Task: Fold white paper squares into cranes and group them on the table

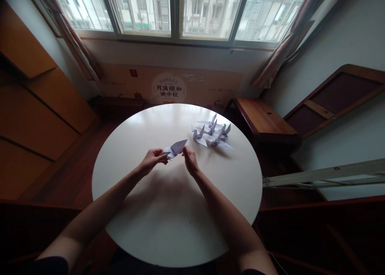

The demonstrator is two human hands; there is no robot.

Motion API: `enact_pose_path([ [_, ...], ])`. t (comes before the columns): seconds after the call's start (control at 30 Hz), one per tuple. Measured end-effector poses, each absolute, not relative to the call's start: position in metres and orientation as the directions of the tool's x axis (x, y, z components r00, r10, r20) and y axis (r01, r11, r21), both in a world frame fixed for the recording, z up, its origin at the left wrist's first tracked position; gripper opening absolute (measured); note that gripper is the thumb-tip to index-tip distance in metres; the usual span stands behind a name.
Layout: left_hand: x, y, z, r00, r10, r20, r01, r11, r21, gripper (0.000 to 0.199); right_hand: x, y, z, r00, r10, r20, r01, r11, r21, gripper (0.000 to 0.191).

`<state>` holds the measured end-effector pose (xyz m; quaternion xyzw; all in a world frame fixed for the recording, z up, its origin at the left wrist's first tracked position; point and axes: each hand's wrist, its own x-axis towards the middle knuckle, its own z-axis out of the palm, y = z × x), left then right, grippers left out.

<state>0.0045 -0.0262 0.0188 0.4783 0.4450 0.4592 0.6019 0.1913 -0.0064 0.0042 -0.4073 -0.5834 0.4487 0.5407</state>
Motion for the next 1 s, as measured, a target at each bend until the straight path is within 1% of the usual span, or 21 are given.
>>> enact_pose_path([
  [0.07, 0.0047, -0.0272, 0.0205, 0.182, 0.979, -0.093, -0.112, 0.115, 0.987, 0.041, 0.1898, -0.0078, 0.0057, -0.071, 0.965, 0.252, -0.04, 0.25, -0.967, 0.061],
  [0.17, 0.005, -0.0285, 0.0225, 0.207, 0.975, -0.083, -0.072, 0.1, 0.992, 0.039, 0.187, -0.0088, 0.0094, -0.041, 0.978, 0.206, -0.068, 0.203, -0.977, 0.044],
  [0.23, 0.0045, -0.0283, 0.0229, 0.232, 0.97, -0.079, -0.065, 0.097, 0.993, 0.039, 0.1857, -0.0085, 0.0115, 0.011, 0.987, 0.162, -0.094, 0.162, -0.982, 0.038],
  [0.37, 0.0013, -0.0246, 0.0203, 0.274, 0.959, -0.076, -0.106, 0.109, 0.988, 0.038, 0.1865, -0.0057, 0.0108, 0.1, 0.992, 0.072, -0.177, 0.089, -0.98, 0.036],
  [0.5, -0.0011, -0.0203, 0.0155, 0.293, 0.952, -0.091, -0.171, 0.145, 0.974, 0.037, 0.1876, -0.0033, 0.0085, 0.115, 0.993, 0.012, -0.305, 0.047, -0.951, 0.034],
  [0.67, 0.0012, -0.0199, 0.0136, 0.271, 0.954, -0.126, -0.249, 0.196, 0.948, 0.039, 0.1848, -0.004, 0.0107, 0.126, 0.991, -0.04, -0.437, 0.02, -0.899, 0.033],
  [0.83, 0.0044, -0.021, 0.0139, 0.246, 0.958, -0.146, -0.289, 0.216, 0.933, 0.041, 0.1825, -0.0038, 0.0107, 0.154, 0.986, -0.061, -0.45, 0.016, -0.893, 0.032],
  [1.0, 0.0044, -0.0194, 0.013, 0.241, 0.957, -0.159, -0.276, 0.225, 0.934, 0.042, 0.1833, -0.0025, 0.0097, 0.158, 0.983, -0.095, -0.493, -0.005, -0.87, 0.032],
])
